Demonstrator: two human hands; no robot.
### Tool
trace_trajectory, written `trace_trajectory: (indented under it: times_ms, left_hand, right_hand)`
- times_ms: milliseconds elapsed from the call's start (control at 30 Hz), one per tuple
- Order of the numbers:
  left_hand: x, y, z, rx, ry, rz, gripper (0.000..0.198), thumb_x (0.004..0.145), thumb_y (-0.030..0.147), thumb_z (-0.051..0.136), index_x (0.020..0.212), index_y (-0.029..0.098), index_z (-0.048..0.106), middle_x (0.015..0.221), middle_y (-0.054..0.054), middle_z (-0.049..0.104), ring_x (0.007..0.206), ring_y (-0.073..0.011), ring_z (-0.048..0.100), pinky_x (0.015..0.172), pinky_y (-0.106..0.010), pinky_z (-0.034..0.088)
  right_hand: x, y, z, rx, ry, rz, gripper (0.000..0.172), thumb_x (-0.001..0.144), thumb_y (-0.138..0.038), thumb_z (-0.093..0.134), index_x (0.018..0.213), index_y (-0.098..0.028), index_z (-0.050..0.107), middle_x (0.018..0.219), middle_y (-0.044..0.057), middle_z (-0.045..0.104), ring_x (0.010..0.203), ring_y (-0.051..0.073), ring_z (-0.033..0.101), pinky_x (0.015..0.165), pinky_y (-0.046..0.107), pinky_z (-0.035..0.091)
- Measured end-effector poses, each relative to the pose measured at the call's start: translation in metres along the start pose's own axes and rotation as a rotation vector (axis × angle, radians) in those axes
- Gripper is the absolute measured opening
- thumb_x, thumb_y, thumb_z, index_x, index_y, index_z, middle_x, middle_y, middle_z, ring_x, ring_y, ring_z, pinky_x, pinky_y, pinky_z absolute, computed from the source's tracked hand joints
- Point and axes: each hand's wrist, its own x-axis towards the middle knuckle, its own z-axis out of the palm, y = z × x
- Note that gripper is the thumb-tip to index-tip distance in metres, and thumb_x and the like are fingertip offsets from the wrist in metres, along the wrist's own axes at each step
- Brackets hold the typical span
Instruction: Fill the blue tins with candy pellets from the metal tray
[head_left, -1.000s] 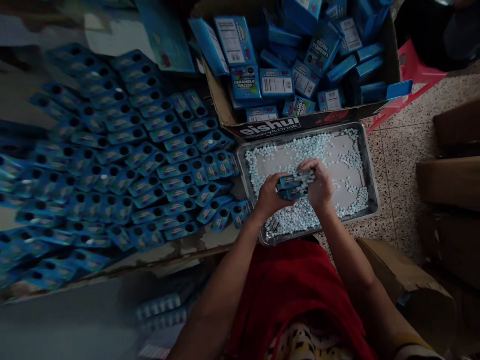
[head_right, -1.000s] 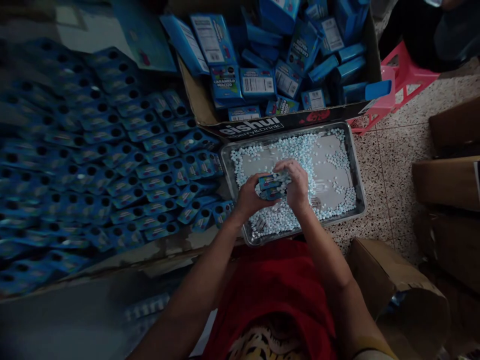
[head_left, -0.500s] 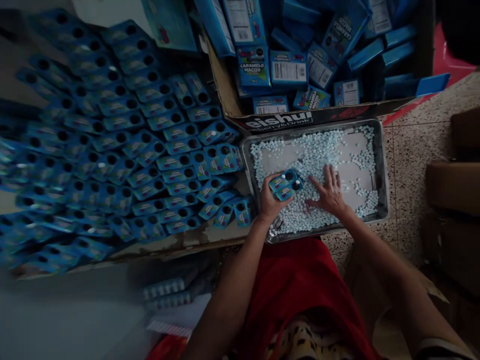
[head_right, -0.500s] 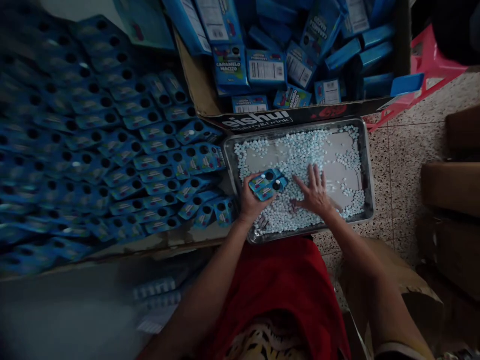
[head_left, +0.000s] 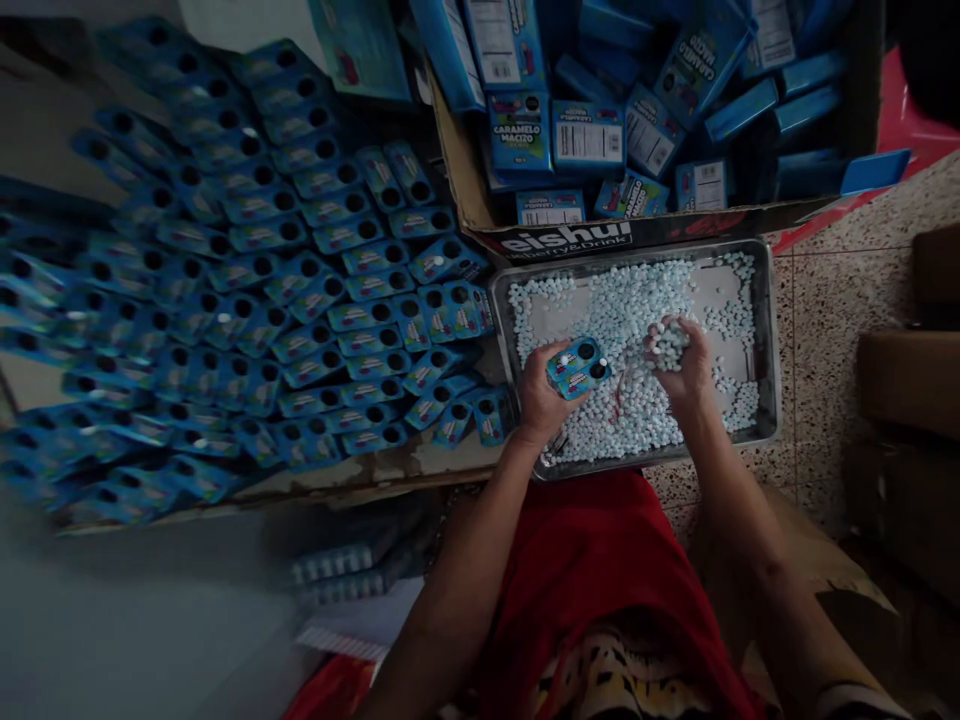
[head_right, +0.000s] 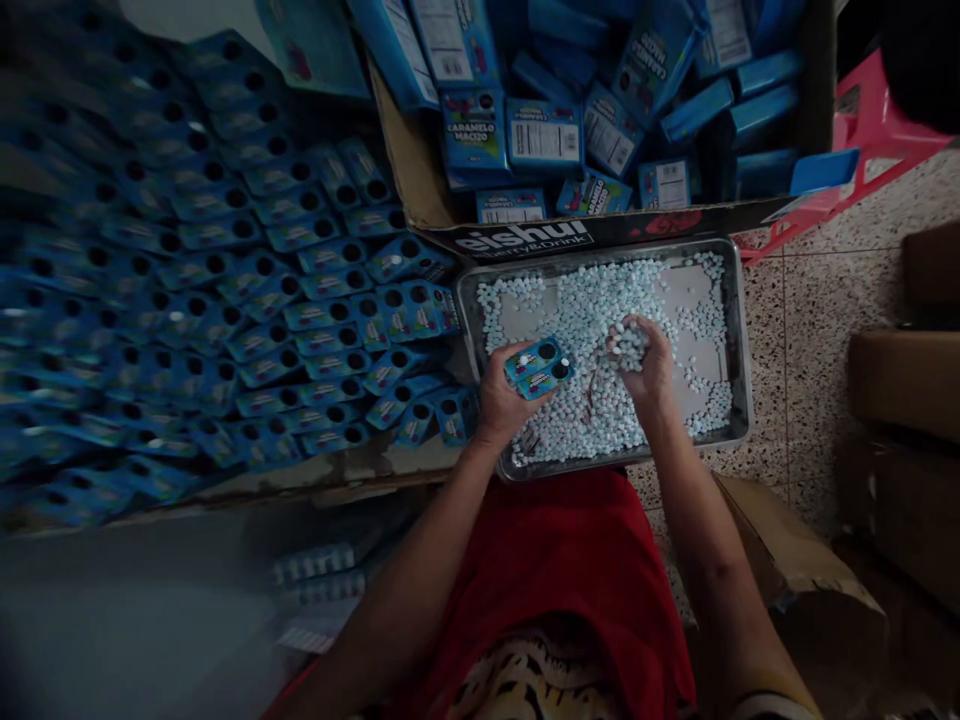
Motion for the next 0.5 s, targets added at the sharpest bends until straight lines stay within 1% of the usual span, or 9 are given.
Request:
trace_trajectory:
  times_ms: [67,100,167,233,300,367,400,433,500]
  left_hand:
    - [0.001,0.006,-0.006,0.052,-0.015,0.023,0.073,0.067,0.021,0.095,0.134,0.026,0.065,0.131,-0.010,0.075,0.124,-0.0353,0.073,0.111,-0.052,0.060]
    - [0.003,0.009,-0.009,0.081,-0.020,0.032,0.072,0.066,0.021,0.096,0.132,0.026,0.066,0.127,-0.010,0.075,0.122,-0.0355,0.073,0.109,-0.051,0.060]
    - [0.006,0.016,-0.014,0.125,-0.028,0.036,0.069,0.064,0.022,0.097,0.127,0.025,0.066,0.121,-0.009,0.075,0.117,-0.0359,0.072,0.105,-0.049,0.060]
    - [0.009,0.026,-0.018,0.165,-0.062,0.039,0.069,0.063,0.023,0.098,0.124,0.024,0.065,0.116,-0.009,0.074,0.113,-0.0364,0.072,0.100,-0.048,0.060]
    - [0.012,0.037,-0.022,0.208,-0.131,0.058,0.071,0.061,0.022,0.098,0.123,0.024,0.065,0.115,-0.008,0.073,0.109,-0.0373,0.072,0.097,-0.048,0.060]
    - [0.012,0.047,-0.027,0.288,-0.211,0.095,0.073,0.057,0.019,0.099,0.122,0.024,0.066,0.115,-0.009,0.073,0.109,-0.0394,0.071,0.097,-0.050,0.060]
    - [0.011,0.050,-0.030,0.340,-0.243,0.114,0.073,0.057,0.016,0.098,0.122,0.025,0.067,0.116,-0.010,0.073,0.111,-0.0409,0.070,0.098,-0.051,0.060]
    - [0.010,0.051,-0.033,0.387,-0.260,0.125,0.072,0.057,0.013,0.097,0.122,0.025,0.067,0.116,-0.011,0.074,0.113,-0.0423,0.070,0.099,-0.053,0.059]
    - [0.006,0.045,-0.039,0.409,-0.225,0.115,0.068,0.061,0.009,0.094,0.122,0.025,0.069,0.117,-0.011,0.074,0.117,-0.0438,0.069,0.103,-0.056,0.059]
  right_hand:
    - [-0.026,0.000,0.024,0.121,-0.083,-0.056,0.029,0.082,-0.053,0.082,0.083,-0.028,0.067,0.085,0.002,0.067,0.077,0.018,0.063,0.061,0.029,0.052]
    - [-0.037,0.002,0.037,0.125,-0.101,-0.118,0.029,0.084,-0.053,0.080,0.081,-0.027,0.068,0.084,0.002,0.067,0.079,0.019,0.065,0.065,0.030,0.054]
    - [-0.053,0.009,0.061,0.083,-0.130,-0.222,0.028,0.086,-0.053,0.078,0.078,-0.028,0.069,0.083,0.003,0.066,0.086,0.022,0.068,0.080,0.036,0.060]
    - [-0.060,0.021,0.081,0.018,-0.138,-0.316,0.028,0.087,-0.053,0.078,0.074,-0.029,0.070,0.082,0.003,0.066,0.088,0.023,0.068,0.090,0.040,0.061]
    - [-0.054,0.034,0.093,-0.027,-0.094,-0.386,0.033,0.088,-0.053,0.081,0.069,-0.029,0.068,0.077,0.002,0.063,0.082,0.021,0.064,0.089,0.037,0.060]
    - [-0.040,0.043,0.096,-0.015,0.019,-0.397,0.043,0.091,-0.057,0.083,0.065,-0.029,0.061,0.068,-0.002,0.053,0.071,0.017,0.058,0.080,0.031,0.059]
    - [-0.031,0.046,0.093,0.021,0.079,-0.362,0.048,0.093,-0.060,0.082,0.066,-0.029,0.057,0.066,-0.003,0.049,0.066,0.015,0.054,0.073,0.028,0.058]
    - [-0.022,0.047,0.088,0.072,0.125,-0.296,0.051,0.095,-0.062,0.081,0.068,-0.028,0.054,0.065,-0.004,0.047,0.062,0.013,0.052,0.066,0.026,0.055]
    - [-0.008,0.044,0.070,0.171,0.167,-0.114,0.050,0.096,-0.066,0.079,0.074,-0.028,0.054,0.069,-0.004,0.053,0.061,0.012,0.053,0.056,0.024,0.051]
